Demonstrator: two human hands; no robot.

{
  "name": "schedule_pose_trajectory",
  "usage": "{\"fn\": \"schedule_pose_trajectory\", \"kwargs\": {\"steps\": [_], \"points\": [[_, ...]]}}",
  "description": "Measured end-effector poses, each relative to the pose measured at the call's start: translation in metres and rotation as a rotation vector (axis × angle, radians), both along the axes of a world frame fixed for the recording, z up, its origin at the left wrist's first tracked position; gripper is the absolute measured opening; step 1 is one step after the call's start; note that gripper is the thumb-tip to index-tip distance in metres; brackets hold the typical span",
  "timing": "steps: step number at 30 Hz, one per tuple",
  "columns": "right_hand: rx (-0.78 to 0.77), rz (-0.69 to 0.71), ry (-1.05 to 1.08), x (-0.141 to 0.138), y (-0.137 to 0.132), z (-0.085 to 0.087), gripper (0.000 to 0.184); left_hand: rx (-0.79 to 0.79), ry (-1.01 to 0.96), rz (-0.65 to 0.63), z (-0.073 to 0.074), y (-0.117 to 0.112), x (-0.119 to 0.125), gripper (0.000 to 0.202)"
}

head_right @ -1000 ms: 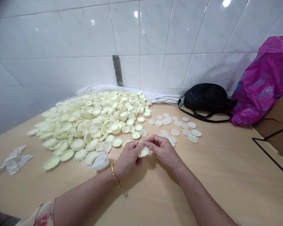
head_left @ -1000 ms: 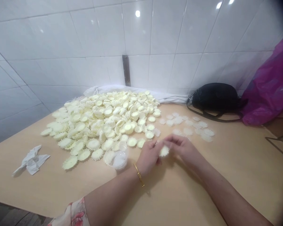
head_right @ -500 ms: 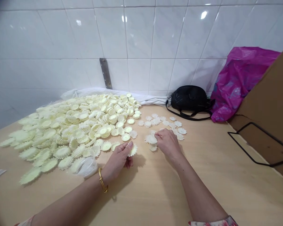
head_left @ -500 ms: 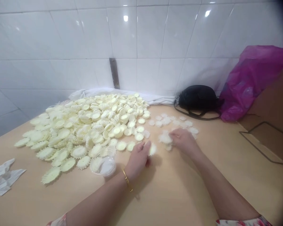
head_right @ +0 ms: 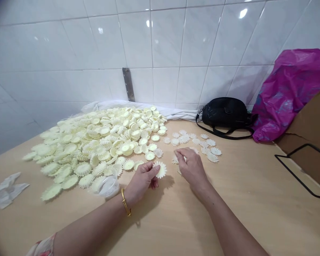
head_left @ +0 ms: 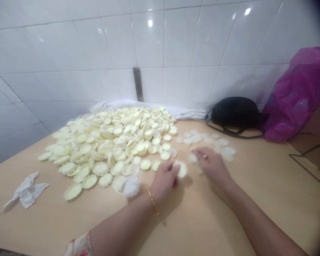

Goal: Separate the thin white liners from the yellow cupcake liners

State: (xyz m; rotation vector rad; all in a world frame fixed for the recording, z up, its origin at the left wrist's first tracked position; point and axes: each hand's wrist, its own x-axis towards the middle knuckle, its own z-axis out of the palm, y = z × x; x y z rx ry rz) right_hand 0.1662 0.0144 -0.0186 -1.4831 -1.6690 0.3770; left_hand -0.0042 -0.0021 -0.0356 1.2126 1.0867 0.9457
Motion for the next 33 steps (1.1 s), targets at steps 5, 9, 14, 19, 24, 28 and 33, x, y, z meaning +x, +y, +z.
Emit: {"fn": "schedule_pose_trajectory", "kwargs": {"steps": [5,9,14,19,24,28,33], "points": [[-0.343,0.431,0.361,-0.026,-0.018,0.012,0.036,0.041,-0.061,-0.006,0.001,0.001,0.000,0.033],[-0.393,0.446,0.477,-0.034,-0.021,0.011,0.030,0.073,-0.035,-0.006,0.002,-0.001,0.002,0.037],[-0.359,0.373,0.498,-0.037,-0.018,0.004,0.035,0.049,0.000,-0.043,0.005,-0.002,0.003,0.044],[-0.200,0.024,0.220,-0.018,-0.008,0.004,0.034,-0.020,-0.022,-0.039,0.005,-0.002,0.002,0.043],[-0.279,-0.196,-0.221,0.012,0.005,0.003,0.018,-0.024,-0.024,-0.030,0.004,-0.001,0.000,0.036],[-0.100,-0.292,-0.211,0.014,0.006,0.002,0.027,-0.027,-0.033,-0.053,0.004,-0.001,0.001,0.027],[-0.225,0.112,0.233,-0.009,-0.008,0.008,0.035,-0.022,-0.053,-0.049,0.005,-0.003,0.001,0.023]]}}
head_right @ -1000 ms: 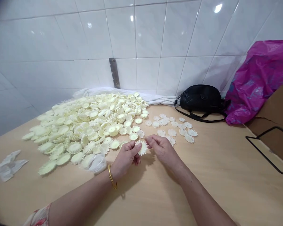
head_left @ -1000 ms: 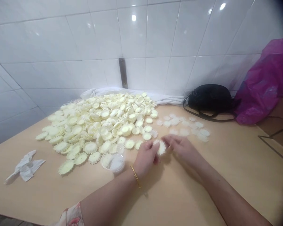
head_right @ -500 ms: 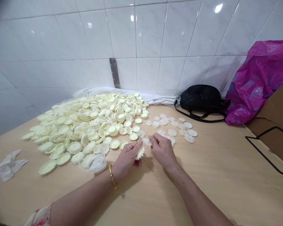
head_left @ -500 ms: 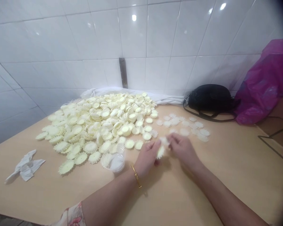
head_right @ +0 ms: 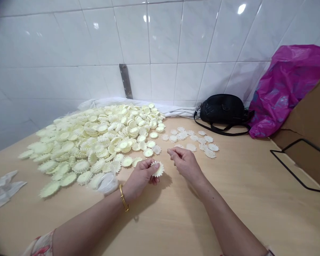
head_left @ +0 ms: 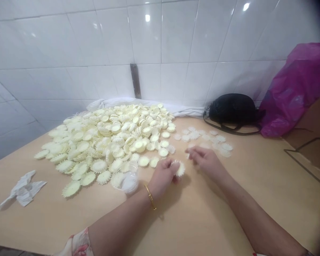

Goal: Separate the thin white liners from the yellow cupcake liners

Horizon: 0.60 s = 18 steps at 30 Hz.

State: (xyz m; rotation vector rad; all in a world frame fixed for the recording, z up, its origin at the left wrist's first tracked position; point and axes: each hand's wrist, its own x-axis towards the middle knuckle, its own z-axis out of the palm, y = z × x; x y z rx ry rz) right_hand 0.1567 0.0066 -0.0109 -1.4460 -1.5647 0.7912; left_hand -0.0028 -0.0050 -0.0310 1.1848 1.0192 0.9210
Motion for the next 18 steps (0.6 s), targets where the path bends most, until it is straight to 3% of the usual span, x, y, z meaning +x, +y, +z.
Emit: {"fn": "schedule_pose_trajectory", "kwargs": {"steps": [5,12,18], "points": [[-0.174,0.380,0.309,-0.021,-0.013,0.005,0.032,0.037,-0.036,0.031,-0.001,0.002,-0.003,0.024],[-0.330,0.422,0.540,-0.025,-0.014,0.000,0.027,0.059,-0.042,0.044,0.002,0.000,-0.003,0.032],[-0.291,0.476,0.610,-0.027,-0.013,-0.003,0.022,0.027,-0.071,0.037,0.003,0.000,0.001,0.044]]}}
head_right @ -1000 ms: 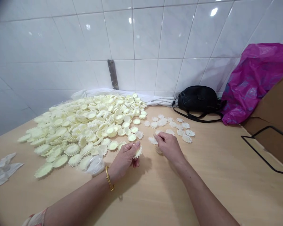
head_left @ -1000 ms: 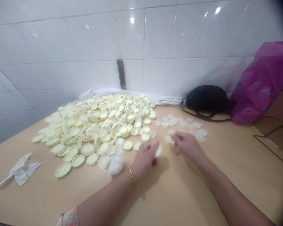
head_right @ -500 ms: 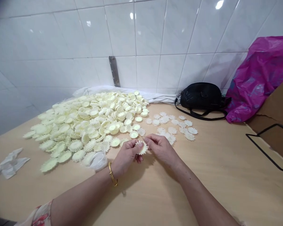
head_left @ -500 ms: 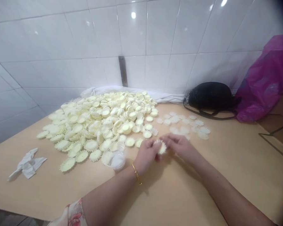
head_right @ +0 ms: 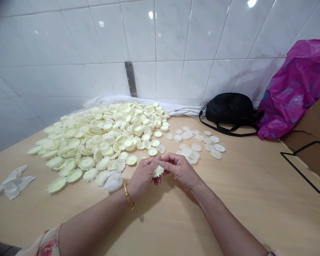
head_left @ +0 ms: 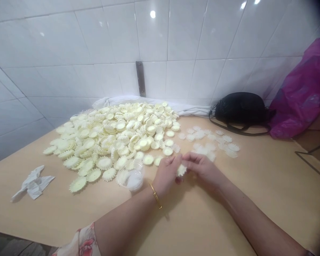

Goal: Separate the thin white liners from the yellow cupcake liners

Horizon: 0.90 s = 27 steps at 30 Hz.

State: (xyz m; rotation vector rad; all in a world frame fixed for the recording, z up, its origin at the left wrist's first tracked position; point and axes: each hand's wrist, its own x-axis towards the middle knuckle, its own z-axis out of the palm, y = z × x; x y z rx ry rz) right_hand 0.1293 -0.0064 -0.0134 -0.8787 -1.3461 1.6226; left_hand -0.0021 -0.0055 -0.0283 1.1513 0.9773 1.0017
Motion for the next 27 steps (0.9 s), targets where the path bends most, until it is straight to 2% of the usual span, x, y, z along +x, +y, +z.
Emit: {"fn": "schedule_pose_trajectory", "kwargs": {"steps": [4,8,10,13,16,20,24,27], "points": [[0.027,-0.031,-0.027,0.001,0.002,-0.001,0.023,-0.075,-0.077,-0.008,-0.001,0.000,0.002,0.047],[0.045,-0.262,-0.181,0.005,0.006,-0.004,0.023,-0.139,-0.177,-0.048,0.009,-0.004,0.004,0.033],[0.100,-0.355,-0.281,0.006,0.006,-0.005,0.022,-0.175,-0.208,-0.014,0.014,-0.006,0.005,0.024],[0.210,-0.388,-0.434,0.004,0.006,-0.006,0.021,-0.206,-0.171,0.076,0.014,-0.007,0.006,0.019],[0.306,-0.451,-0.518,0.002,0.006,-0.005,0.022,-0.152,-0.076,0.103,0.005,-0.003,0.004,0.025],[0.231,-0.454,-0.430,0.004,0.009,-0.003,0.023,-0.070,0.004,0.084,-0.006,0.004,0.000,0.033],[0.132,-0.460,-0.296,0.006,0.012,-0.007,0.030,-0.066,-0.013,0.109,-0.005,0.004,0.001,0.035],[-0.004,-0.275,-0.183,0.006,0.013,-0.011,0.038,-0.075,-0.046,0.118,0.001,0.001,0.003,0.033]]}}
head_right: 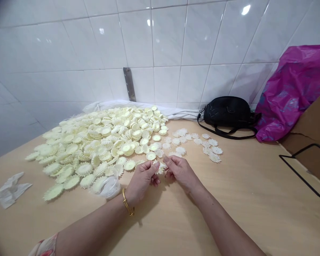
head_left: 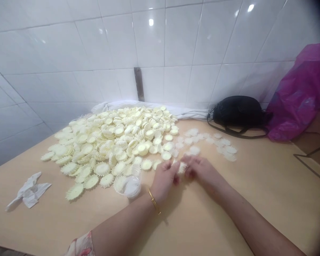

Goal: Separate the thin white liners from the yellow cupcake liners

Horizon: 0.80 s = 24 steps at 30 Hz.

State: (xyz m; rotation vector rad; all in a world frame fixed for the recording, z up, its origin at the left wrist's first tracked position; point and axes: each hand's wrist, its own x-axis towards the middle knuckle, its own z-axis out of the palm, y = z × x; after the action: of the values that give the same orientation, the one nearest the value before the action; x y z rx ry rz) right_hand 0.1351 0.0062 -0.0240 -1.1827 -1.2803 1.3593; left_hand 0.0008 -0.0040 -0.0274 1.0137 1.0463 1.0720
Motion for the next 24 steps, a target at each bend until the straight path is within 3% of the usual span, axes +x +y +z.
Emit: {"fn": "schedule_pose_trajectory", "kwargs": {"steps": [3,7,10,17,24], "points": [[-0.060,0.157,0.096,0.000,-0.002,0.001,0.038,0.015,-0.006,-0.030,0.003,-0.002,0.000,0.036],[-0.010,0.185,0.091,0.002,-0.006,0.010,0.040,0.025,0.022,-0.017,-0.003,0.001,-0.002,0.038],[0.016,0.236,0.126,0.004,-0.007,0.011,0.028,0.022,0.035,-0.043,-0.007,0.003,-0.004,0.040],[-0.060,0.067,0.187,0.002,-0.003,0.002,0.035,-0.002,-0.006,-0.117,-0.006,0.002,-0.002,0.043],[-0.013,-0.302,0.268,0.017,0.011,0.003,0.036,0.018,-0.007,-0.150,0.000,-0.002,-0.002,0.037]]}}
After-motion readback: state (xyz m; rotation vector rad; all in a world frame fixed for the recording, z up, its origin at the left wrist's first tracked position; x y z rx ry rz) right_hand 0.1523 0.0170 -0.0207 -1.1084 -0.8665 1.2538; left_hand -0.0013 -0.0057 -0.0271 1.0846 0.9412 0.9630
